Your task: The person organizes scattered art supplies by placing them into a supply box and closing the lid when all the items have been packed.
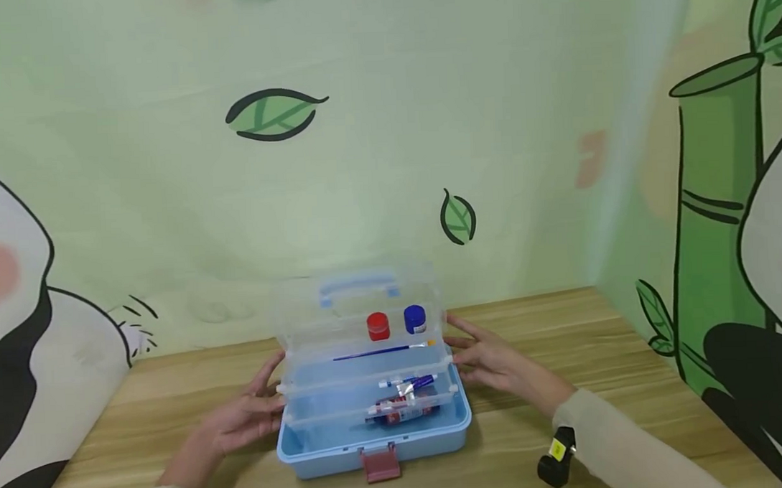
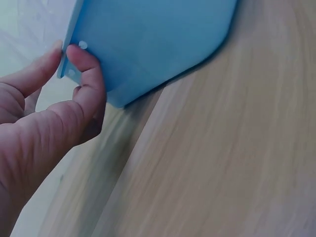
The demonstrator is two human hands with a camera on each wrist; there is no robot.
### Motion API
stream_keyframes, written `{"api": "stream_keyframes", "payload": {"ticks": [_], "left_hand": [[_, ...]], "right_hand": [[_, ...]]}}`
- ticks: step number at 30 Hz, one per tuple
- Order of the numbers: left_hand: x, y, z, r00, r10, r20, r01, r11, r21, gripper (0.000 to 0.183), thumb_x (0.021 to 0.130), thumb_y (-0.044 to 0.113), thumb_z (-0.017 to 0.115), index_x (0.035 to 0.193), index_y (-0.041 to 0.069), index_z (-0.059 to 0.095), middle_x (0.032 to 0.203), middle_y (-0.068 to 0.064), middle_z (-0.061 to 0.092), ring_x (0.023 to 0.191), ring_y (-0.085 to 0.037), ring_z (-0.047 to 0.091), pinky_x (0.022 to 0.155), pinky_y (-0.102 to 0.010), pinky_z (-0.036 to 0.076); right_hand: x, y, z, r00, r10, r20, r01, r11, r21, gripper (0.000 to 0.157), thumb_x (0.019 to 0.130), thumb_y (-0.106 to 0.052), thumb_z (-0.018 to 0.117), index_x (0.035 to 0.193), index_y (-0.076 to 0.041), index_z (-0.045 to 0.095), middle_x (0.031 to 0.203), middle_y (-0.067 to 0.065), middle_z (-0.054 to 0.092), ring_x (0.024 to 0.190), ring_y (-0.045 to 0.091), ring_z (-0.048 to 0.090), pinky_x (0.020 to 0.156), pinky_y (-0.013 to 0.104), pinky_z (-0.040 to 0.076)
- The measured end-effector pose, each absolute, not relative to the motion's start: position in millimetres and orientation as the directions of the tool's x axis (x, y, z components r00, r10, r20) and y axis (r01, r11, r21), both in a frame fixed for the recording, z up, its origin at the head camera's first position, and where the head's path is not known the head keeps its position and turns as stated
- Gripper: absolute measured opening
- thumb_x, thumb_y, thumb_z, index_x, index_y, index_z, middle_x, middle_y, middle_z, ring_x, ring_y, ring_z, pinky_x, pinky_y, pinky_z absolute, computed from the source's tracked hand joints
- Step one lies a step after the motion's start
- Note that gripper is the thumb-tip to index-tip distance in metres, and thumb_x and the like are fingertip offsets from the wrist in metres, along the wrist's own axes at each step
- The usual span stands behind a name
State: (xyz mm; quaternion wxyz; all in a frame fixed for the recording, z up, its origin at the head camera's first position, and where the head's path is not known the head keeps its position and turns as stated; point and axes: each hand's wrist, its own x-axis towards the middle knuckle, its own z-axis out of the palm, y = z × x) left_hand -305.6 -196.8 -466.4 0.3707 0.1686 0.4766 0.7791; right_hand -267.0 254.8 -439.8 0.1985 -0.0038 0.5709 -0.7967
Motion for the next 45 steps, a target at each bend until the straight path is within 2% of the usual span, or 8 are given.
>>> {"api": "stream_keyframes", "payload": {"ticks": [3, 9, 15, 27, 33, 35, 39, 45], "left_hand": [[-301.1, -188.5, -466.3, -0.719, 0.686, -0.11, -0.398, -0.278, 0.874, 0.071, 0.105, -0.006, 0.04, 0.154, 0.043, 0.024, 0.153, -0.018, 0.013, 0.118, -0.021, 0.055, 0.1, -0.039, 0.049], [-294.3, -177.5, -460.3, -0.796, 0.578, -0.182, -0.382, -0.247, 0.89, 0.031, 0.11, 0.016, 0.042, 0.137, 0.029, 0.053, 0.136, -0.005, 0.05, 0.122, -0.021, 0.055, 0.102, -0.039, 0.048], [-295.2, -168.4, -453.6, -0.821, 0.548, -0.162, -0.289, -0.154, 0.945, 0.044, 0.109, 0.02, 0.046, 0.153, 0.015, 0.043, 0.137, 0.002, 0.057, 0.126, -0.018, 0.052, 0.108, -0.039, 0.041], [-301.1, -149.2, -457.7, -0.857, 0.496, -0.141, -0.259, -0.178, 0.949, 0.054, 0.107, 0.009, 0.049, 0.159, 0.011, 0.034, 0.137, 0.006, 0.057, 0.119, -0.014, 0.051, 0.102, -0.034, 0.042], [-297.6, -149.6, -454.3, -0.832, 0.527, -0.174, -0.281, -0.129, 0.951, 0.063, 0.104, 0.01, 0.049, 0.162, 0.021, 0.026, 0.161, -0.009, 0.03, 0.133, -0.027, 0.04, 0.107, -0.047, 0.038], [-294.5, -150.1, -452.8, -0.827, 0.528, -0.19, -0.284, -0.103, 0.953, 0.066, 0.103, 0.011, 0.051, 0.162, 0.021, 0.022, 0.163, -0.014, 0.024, 0.133, -0.03, 0.041, 0.108, -0.051, 0.039], [-287.2, -148.9, -451.9, -0.823, 0.53, -0.206, -0.277, -0.059, 0.959, 0.06, 0.104, 0.018, 0.053, 0.156, 0.009, 0.022, 0.144, -0.015, 0.047, 0.12, -0.027, 0.055, 0.101, -0.047, 0.047], [-277.0, -144.5, -456.2, -0.855, 0.475, -0.209, -0.253, -0.03, 0.967, 0.049, 0.107, 0.027, 0.05, 0.142, -0.002, 0.03, 0.119, -0.009, 0.058, 0.103, -0.023, 0.061, 0.087, -0.04, 0.052]], "right_hand": [[-263.9, 259.8, -441.7, -0.934, -0.296, -0.201, 0.276, -0.239, -0.931, 0.08, 0.099, 0.013, 0.046, 0.164, -0.015, 0.01, 0.164, 0.031, 0.013, 0.127, 0.032, 0.053, 0.1, 0.043, 0.05], [-254.9, 268.3, -441.0, -0.951, -0.252, -0.178, 0.219, -0.146, -0.965, 0.064, 0.101, 0.004, 0.048, 0.159, 0.003, 0.02, 0.144, 0.021, 0.052, 0.11, 0.018, 0.062, 0.094, 0.035, 0.052], [-250.1, 274.7, -435.7, -0.945, -0.283, -0.161, 0.174, -0.019, -0.985, 0.059, 0.104, -0.004, 0.049, 0.158, 0.0, 0.026, 0.156, 0.028, 0.036, 0.125, 0.023, 0.057, 0.102, 0.036, 0.049], [-243.9, 276.3, -434.8, -0.96, -0.234, -0.153, 0.159, -0.005, -0.987, 0.059, 0.103, -0.005, 0.053, 0.157, 0.0, 0.029, 0.159, 0.028, 0.031, 0.128, 0.025, 0.054, 0.107, 0.04, 0.046], [-241.0, 277.4, -429.9, -0.964, -0.231, -0.134, 0.112, 0.109, -0.988, 0.06, 0.104, -0.012, 0.056, 0.157, -0.001, 0.031, 0.155, 0.028, 0.038, 0.129, 0.031, 0.055, 0.107, 0.048, 0.046], [-235.5, 274.7, -423.1, -0.975, -0.204, -0.09, 0.043, 0.227, -0.973, 0.058, 0.104, -0.014, 0.056, 0.156, 0.0, 0.034, 0.153, 0.029, 0.04, 0.129, 0.037, 0.054, 0.103, 0.049, 0.049], [-218.6, 262.6, -400.4, -0.977, -0.108, 0.186, -0.215, 0.552, -0.806, 0.049, 0.1, -0.004, 0.058, 0.147, -0.001, 0.047, 0.142, 0.027, 0.05, 0.117, 0.039, 0.059, 0.089, 0.046, 0.056], [-186.8, 230.3, -381.3, -0.782, -0.302, 0.545, -0.578, 0.679, -0.453, 0.038, 0.089, 0.012, 0.06, 0.122, -0.004, 0.065, 0.11, 0.006, 0.064, 0.09, 0.013, 0.06, 0.073, 0.023, 0.055]]}}
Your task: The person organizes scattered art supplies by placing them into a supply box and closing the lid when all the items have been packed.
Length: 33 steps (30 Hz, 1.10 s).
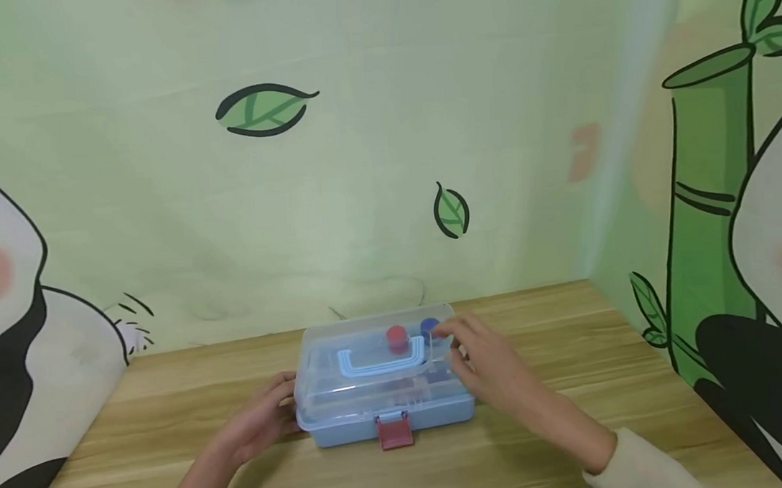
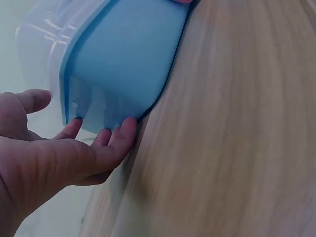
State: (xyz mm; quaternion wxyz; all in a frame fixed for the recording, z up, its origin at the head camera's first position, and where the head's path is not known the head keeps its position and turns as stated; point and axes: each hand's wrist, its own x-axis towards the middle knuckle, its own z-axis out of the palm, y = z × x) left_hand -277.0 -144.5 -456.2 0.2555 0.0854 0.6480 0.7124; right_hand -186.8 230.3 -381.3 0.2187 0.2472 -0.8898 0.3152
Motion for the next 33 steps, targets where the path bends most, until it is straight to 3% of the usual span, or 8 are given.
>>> {"api": "stream_keyframes", "payload": {"ticks": [3, 6, 14, 22, 25, 27, 30, 33], "left_hand": [[-275.6, -141.8, -458.5, -0.877, 0.441, -0.189, -0.228, -0.036, 0.973, 0.047, 0.108, 0.028, 0.049, 0.14, -0.001, 0.031, 0.126, -0.012, 0.051, 0.107, -0.024, 0.056, 0.091, -0.04, 0.051], [-276.7, -138.8, -458.9, -0.9, 0.402, -0.167, -0.202, -0.046, 0.978, 0.041, 0.108, 0.026, 0.046, 0.136, -0.001, 0.034, 0.128, -0.013, 0.046, 0.107, -0.024, 0.052, 0.093, -0.038, 0.048], [-272.0, -134.2, -453.4, -0.929, 0.329, -0.171, -0.191, -0.031, 0.981, 0.024, 0.108, 0.016, 0.039, 0.124, -0.001, 0.038, 0.123, -0.015, 0.046, 0.108, -0.026, 0.051, 0.089, -0.039, 0.051], [-264.9, -132.7, -446.7, -0.921, 0.322, -0.219, -0.25, -0.059, 0.966, 0.03, 0.11, 0.014, 0.036, 0.129, -0.008, 0.036, 0.123, -0.019, 0.046, 0.104, -0.027, 0.054, 0.088, -0.04, 0.053], [-262.3, -134.1, -445.7, -0.921, 0.321, -0.221, -0.253, -0.061, 0.966, 0.032, 0.11, 0.016, 0.037, 0.131, -0.009, 0.035, 0.125, -0.02, 0.045, 0.105, -0.027, 0.053, 0.089, -0.041, 0.052], [-260.8, -135.4, -446.0, -0.922, 0.317, -0.222, -0.254, -0.061, 0.965, 0.033, 0.11, 0.016, 0.039, 0.132, -0.009, 0.036, 0.124, -0.02, 0.047, 0.105, -0.026, 0.055, 0.09, -0.042, 0.053], [-260.7, -138.1, -447.4, -0.916, 0.339, -0.216, -0.25, -0.06, 0.966, 0.037, 0.11, 0.019, 0.042, 0.134, -0.009, 0.035, 0.124, -0.019, 0.051, 0.106, -0.025, 0.057, 0.092, -0.044, 0.053], [-262.1, -140.7, -450.0, -0.905, 0.373, -0.206, -0.248, -0.069, 0.966, 0.042, 0.109, 0.022, 0.046, 0.136, -0.008, 0.035, 0.122, -0.015, 0.056, 0.107, -0.025, 0.061, 0.092, -0.045, 0.053]], "right_hand": [[-170.9, 215.7, -385.5, -0.639, -0.505, 0.58, -0.739, 0.613, -0.279, 0.033, 0.085, 0.011, 0.064, 0.11, -0.009, 0.069, 0.099, -0.003, 0.067, 0.082, 0.003, 0.058, 0.069, 0.016, 0.051], [-160.7, 202.4, -393.8, -0.568, -0.648, 0.507, -0.809, 0.553, -0.2, 0.031, 0.085, 0.008, 0.065, 0.107, -0.014, 0.071, 0.096, -0.008, 0.068, 0.083, -0.002, 0.059, 0.071, 0.014, 0.05], [-160.0, 170.4, -425.9, -0.668, -0.735, 0.118, -0.735, 0.627, -0.257, 0.038, 0.091, -0.001, 0.066, 0.128, -0.008, 0.069, 0.115, 0.0, 0.07, 0.094, 0.003, 0.063, 0.076, 0.02, 0.054], [-165.4, 163.1, -436.7, -0.721, -0.69, 0.064, -0.672, 0.674, -0.308, 0.038, 0.088, -0.005, 0.073, 0.124, -0.012, 0.069, 0.111, -0.002, 0.064, 0.087, 0.003, 0.058, 0.075, 0.021, 0.053], [-161.9, 159.3, -432.1, -0.732, -0.676, 0.088, -0.668, 0.686, -0.288, 0.032, 0.087, -0.014, 0.078, 0.116, -0.019, 0.068, 0.104, -0.007, 0.058, 0.078, 0.003, 0.055, 0.067, 0.021, 0.051], [-159.4, 155.2, -428.2, -0.717, -0.669, 0.196, -0.697, 0.68, -0.229, 0.024, 0.089, -0.02, 0.079, 0.11, -0.022, 0.067, 0.099, -0.009, 0.057, 0.071, 0.003, 0.055, 0.061, 0.02, 0.049], [-159.5, 151.1, -419.3, -0.64, -0.64, 0.426, -0.728, 0.682, -0.07, 0.019, 0.09, -0.022, 0.078, 0.106, -0.023, 0.069, 0.094, -0.01, 0.058, 0.062, 0.004, 0.053, 0.051, 0.018, 0.043], [-165.5, 150.4, -410.3, -0.538, -0.605, 0.587, -0.709, 0.701, 0.072, 0.022, 0.086, -0.017, 0.08, 0.106, -0.021, 0.073, 0.095, -0.008, 0.062, 0.07, 0.008, 0.057, 0.055, 0.02, 0.047]]}}
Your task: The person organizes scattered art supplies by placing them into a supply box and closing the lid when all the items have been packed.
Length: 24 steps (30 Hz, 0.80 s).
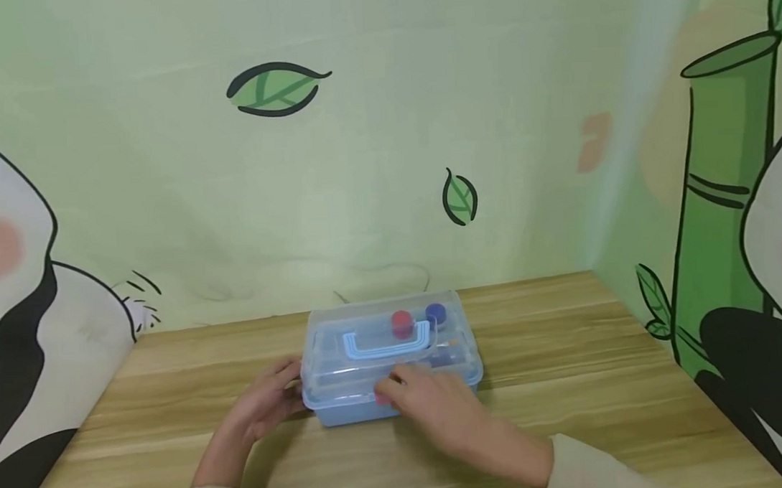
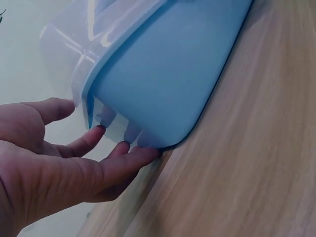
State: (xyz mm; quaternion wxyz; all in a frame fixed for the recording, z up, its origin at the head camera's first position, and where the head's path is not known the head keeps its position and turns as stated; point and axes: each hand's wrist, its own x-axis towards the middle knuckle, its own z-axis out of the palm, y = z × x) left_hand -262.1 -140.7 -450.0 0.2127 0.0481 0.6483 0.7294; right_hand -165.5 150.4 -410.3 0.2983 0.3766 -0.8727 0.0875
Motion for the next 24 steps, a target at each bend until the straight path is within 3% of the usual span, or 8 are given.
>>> {"api": "stream_keyframes", "payload": {"ticks": [4, 6, 16, 21, 24], "left_hand": [[-267.8, -142.2, -451.0, -0.89, 0.416, -0.188, -0.245, -0.088, 0.966, 0.044, 0.109, 0.024, 0.049, 0.136, -0.007, 0.035, 0.118, -0.011, 0.058, 0.106, -0.024, 0.063, 0.091, -0.045, 0.054], [-269.7, -143.0, -450.6, -0.886, 0.423, -0.192, -0.25, -0.085, 0.965, 0.044, 0.109, 0.023, 0.048, 0.137, -0.008, 0.034, 0.118, -0.011, 0.058, 0.106, -0.024, 0.062, 0.091, -0.045, 0.054], [-273.5, -145.3, -445.7, -0.892, 0.407, -0.198, -0.249, -0.075, 0.966, 0.046, 0.108, 0.023, 0.05, 0.138, -0.008, 0.034, 0.12, -0.013, 0.055, 0.107, -0.024, 0.061, 0.091, -0.045, 0.053], [-271.8, -145.0, -447.9, -0.887, 0.404, -0.223, -0.272, -0.068, 0.96, 0.046, 0.108, 0.024, 0.05, 0.139, -0.007, 0.034, 0.123, -0.016, 0.054, 0.107, -0.026, 0.061, 0.091, -0.047, 0.054], [-270.3, -144.9, -449.3, -0.888, 0.399, -0.229, -0.276, -0.065, 0.959, 0.049, 0.108, 0.025, 0.05, 0.141, -0.007, 0.033, 0.128, -0.018, 0.051, 0.109, -0.027, 0.06, 0.093, -0.049, 0.053]], "right_hand": [[-175.9, 153.3, -405.8, -0.465, -0.623, 0.629, -0.695, 0.697, 0.177, 0.029, 0.084, -0.006, 0.08, 0.11, -0.017, 0.078, 0.102, -0.002, 0.064, 0.092, 0.018, 0.057, 0.072, 0.03, 0.052], [-178.5, 154.9, -407.3, -0.442, -0.637, 0.632, -0.701, 0.685, 0.201, 0.03, 0.084, -0.003, 0.078, 0.111, -0.016, 0.079, 0.107, 0.0, 0.063, 0.096, 0.021, 0.056, 0.074, 0.034, 0.05], [-194.0, 162.4, -415.3, -0.353, -0.675, 0.647, -0.729, 0.632, 0.262, 0.024, 0.078, -0.021, 0.088, 0.1, -0.023, 0.079, 0.131, 0.005, 0.062, 0.123, 0.032, 0.057, 0.096, 0.057, 0.048], [-194.2, 166.1, -429.7, -0.357, -0.685, 0.635, -0.747, 0.618, 0.246, 0.014, 0.09, -0.019, 0.071, 0.103, -0.023, 0.073, 0.137, 0.007, 0.059, 0.124, 0.032, 0.057, 0.098, 0.057, 0.047], [-192.8, 165.8, -433.7, -0.356, -0.687, 0.633, -0.747, 0.617, 0.25, 0.018, 0.097, -0.023, 0.058, 0.106, -0.025, 0.073, 0.139, 0.008, 0.058, 0.126, 0.034, 0.056, 0.099, 0.06, 0.045]]}}
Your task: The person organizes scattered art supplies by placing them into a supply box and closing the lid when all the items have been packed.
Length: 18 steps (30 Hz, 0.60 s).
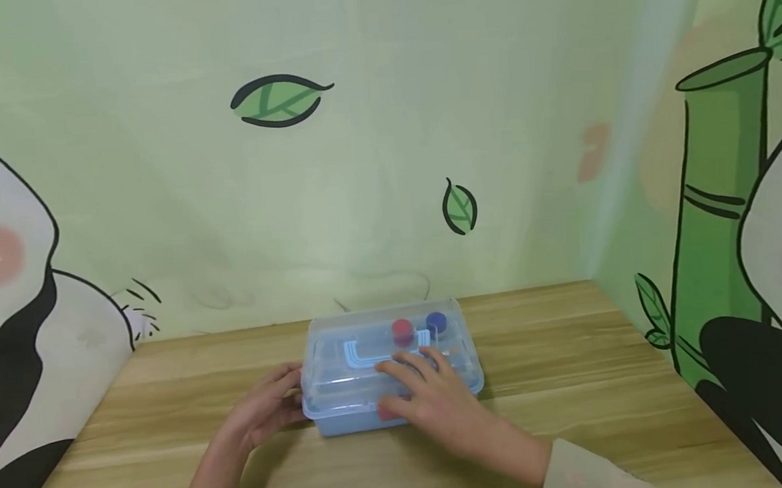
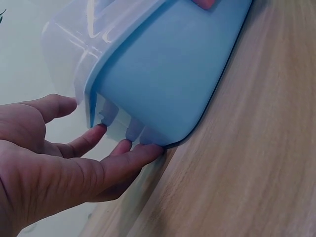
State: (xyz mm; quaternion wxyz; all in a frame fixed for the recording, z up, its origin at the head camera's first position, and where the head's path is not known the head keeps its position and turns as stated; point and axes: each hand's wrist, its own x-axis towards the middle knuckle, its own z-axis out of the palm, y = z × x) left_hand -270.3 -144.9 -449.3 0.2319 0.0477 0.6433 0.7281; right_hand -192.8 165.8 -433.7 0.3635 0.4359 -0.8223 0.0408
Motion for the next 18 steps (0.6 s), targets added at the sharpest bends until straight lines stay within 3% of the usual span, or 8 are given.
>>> {"api": "stream_keyframes", "payload": {"ticks": [2, 4, 8, 18], "left_hand": [[-270.1, -144.7, -449.7, -0.893, 0.394, -0.218, -0.265, -0.068, 0.962, 0.047, 0.108, 0.023, 0.05, 0.14, -0.007, 0.034, 0.125, -0.016, 0.053, 0.108, -0.026, 0.061, 0.092, -0.048, 0.053], [-270.7, -144.8, -449.3, -0.895, 0.393, -0.21, -0.256, -0.07, 0.964, 0.045, 0.108, 0.023, 0.05, 0.138, -0.007, 0.035, 0.122, -0.015, 0.055, 0.106, -0.026, 0.062, 0.091, -0.047, 0.054], [-271.9, -145.5, -449.2, -0.893, 0.4, -0.206, -0.252, -0.066, 0.965, 0.043, 0.107, 0.022, 0.05, 0.136, -0.007, 0.036, 0.118, -0.014, 0.055, 0.104, -0.025, 0.061, 0.089, -0.047, 0.054], [-270.9, -145.5, -453.3, -0.884, 0.422, -0.198, -0.25, -0.07, 0.966, 0.04, 0.105, 0.02, 0.052, 0.133, -0.006, 0.038, 0.115, -0.014, 0.06, 0.104, -0.024, 0.063, 0.091, -0.047, 0.054]], "right_hand": [[-193.1, 165.8, -434.0, -0.353, -0.688, 0.634, -0.758, 0.608, 0.237, 0.018, 0.097, -0.024, 0.06, 0.108, -0.026, 0.074, 0.141, 0.009, 0.057, 0.127, 0.035, 0.055, 0.1, 0.061, 0.044], [-194.5, 166.0, -434.0, -0.348, -0.687, 0.638, -0.763, 0.603, 0.234, 0.016, 0.093, -0.025, 0.071, 0.108, -0.027, 0.075, 0.141, 0.009, 0.057, 0.127, 0.035, 0.055, 0.1, 0.062, 0.044], [-197.6, 165.1, -437.2, -0.339, -0.682, 0.649, -0.749, 0.613, 0.253, 0.034, 0.075, -0.027, 0.091, 0.103, -0.025, 0.073, 0.139, 0.007, 0.058, 0.126, 0.032, 0.056, 0.098, 0.06, 0.045], [-193.8, 160.8, -434.4, -0.349, -0.663, 0.663, -0.747, 0.624, 0.231, 0.031, 0.074, -0.023, 0.091, 0.094, -0.017, 0.068, 0.136, 0.007, 0.056, 0.12, 0.029, 0.055, 0.095, 0.059, 0.045]]}}
